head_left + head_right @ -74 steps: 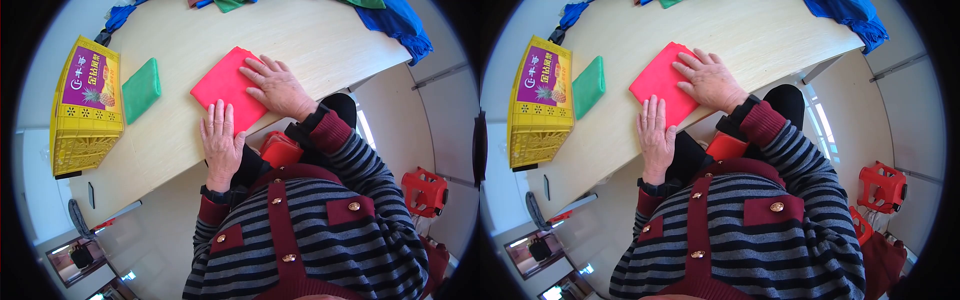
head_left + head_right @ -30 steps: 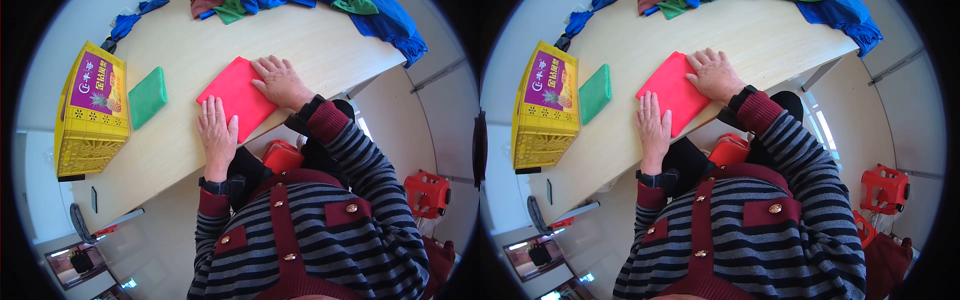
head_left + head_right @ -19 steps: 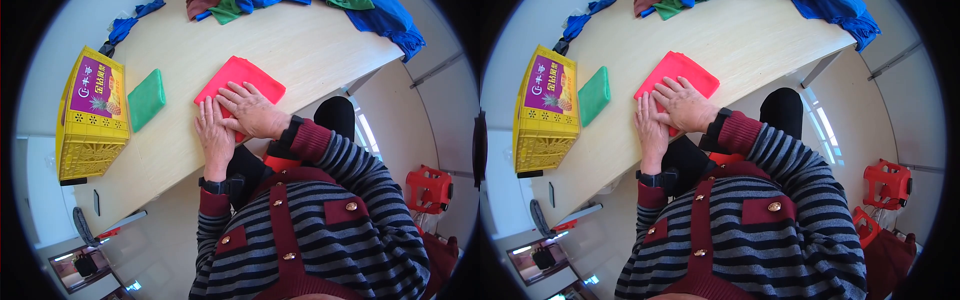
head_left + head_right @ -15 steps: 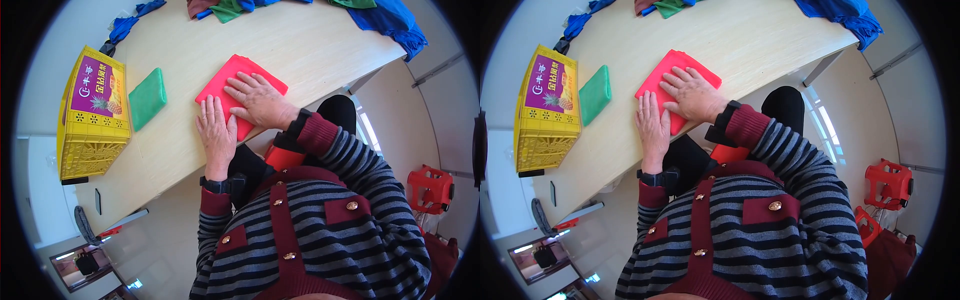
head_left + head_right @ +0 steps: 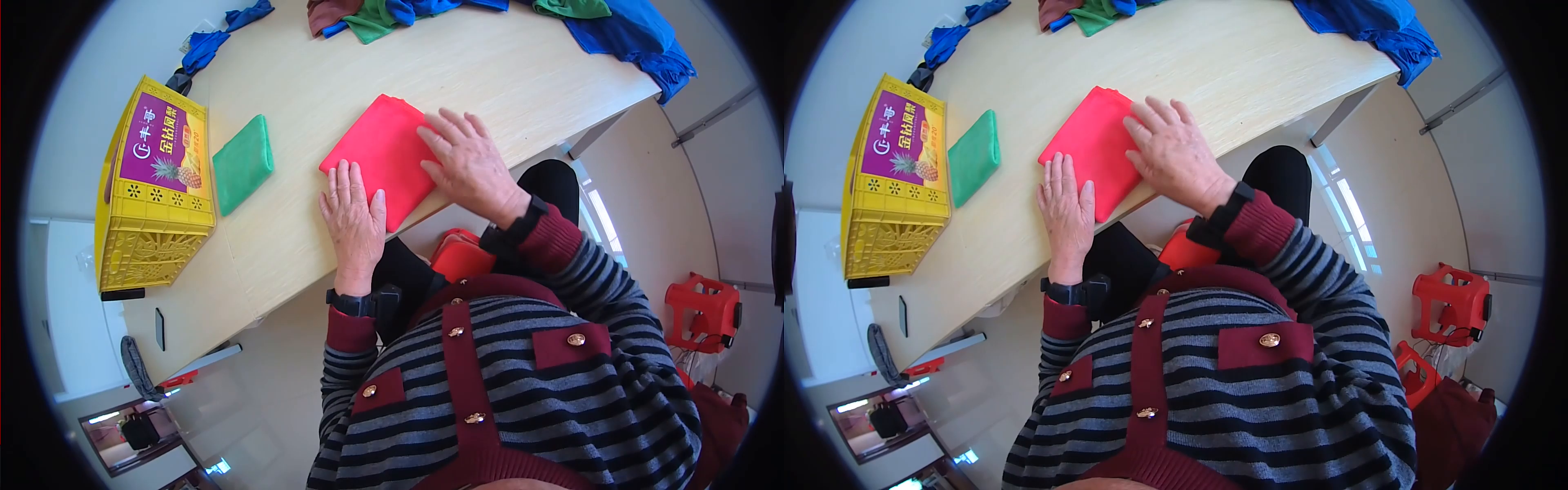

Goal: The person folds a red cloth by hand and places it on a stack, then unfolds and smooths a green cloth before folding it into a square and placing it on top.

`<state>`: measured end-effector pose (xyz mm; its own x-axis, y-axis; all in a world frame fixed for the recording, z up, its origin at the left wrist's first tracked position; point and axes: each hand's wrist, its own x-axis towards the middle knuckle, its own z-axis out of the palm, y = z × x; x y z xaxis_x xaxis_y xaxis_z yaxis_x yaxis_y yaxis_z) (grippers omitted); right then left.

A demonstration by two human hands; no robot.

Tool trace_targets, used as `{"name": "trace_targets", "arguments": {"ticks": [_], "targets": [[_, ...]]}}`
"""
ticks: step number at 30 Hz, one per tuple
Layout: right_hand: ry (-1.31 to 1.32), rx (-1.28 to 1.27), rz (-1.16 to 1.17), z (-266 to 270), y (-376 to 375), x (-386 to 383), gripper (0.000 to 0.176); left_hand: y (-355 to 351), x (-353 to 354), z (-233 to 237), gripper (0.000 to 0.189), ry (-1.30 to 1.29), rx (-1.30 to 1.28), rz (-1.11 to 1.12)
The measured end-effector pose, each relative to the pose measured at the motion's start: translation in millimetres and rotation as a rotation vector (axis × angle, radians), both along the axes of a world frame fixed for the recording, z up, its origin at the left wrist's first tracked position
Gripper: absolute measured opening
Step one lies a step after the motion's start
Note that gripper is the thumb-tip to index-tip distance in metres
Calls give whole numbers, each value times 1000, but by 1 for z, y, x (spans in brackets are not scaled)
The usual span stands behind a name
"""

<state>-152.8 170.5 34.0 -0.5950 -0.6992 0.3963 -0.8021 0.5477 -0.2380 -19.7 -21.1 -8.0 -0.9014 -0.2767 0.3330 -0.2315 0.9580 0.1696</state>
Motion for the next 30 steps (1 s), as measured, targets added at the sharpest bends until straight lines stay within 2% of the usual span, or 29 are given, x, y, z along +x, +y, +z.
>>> {"name": "trace_targets", "arguments": {"ticks": [4, 8, 12, 15, 19, 20, 22, 23, 25, 26, 28, 30], "targets": [[-142, 24, 125, 6, 5, 14, 42, 3, -2, 2, 66, -7, -73, -8], [-153, 0, 114, 0, -1, -15, 40, 18, 10, 14, 67, -9, -158, -22], [-232, -42, 183, -1, -9, -47, 40, 43, 18, 38, 58, -13, -134, -123], [-157, -14, 155, -1, -13, -48, 42, 54, 18, 44, 48, 49, -45, -275], [-103, -77, 129, -11, -23, -21, 46, 45, 10, 48, 40, 103, 121, -308], [-86, -111, 101, -11, -23, -14, 48, 40, 4, 49, 37, 136, 93, -285], [-327, -69, 228, 1, -24, -15, 53, 28, -18, 45, 33, 189, 79, -297], [-163, -192, 191, -31, -31, -17, 48, 21, -33, 38, 35, 186, 122, -313], [-224, -137, 211, -13, -14, -14, 48, 12, -51, 25, 49, 94, 232, -324], [-49, -332, 138, -30, -21, -14, 49, 6, -61, 24, 52, 47, 206, -352], [-22, -260, 91, -54, -32, -16, 61, 8, -71, 12, 55, 0, 168, -410], [-106, -251, 70, -52, -39, -14, 63, -3, -77, 7, 60, -45, 189, -368]]}}
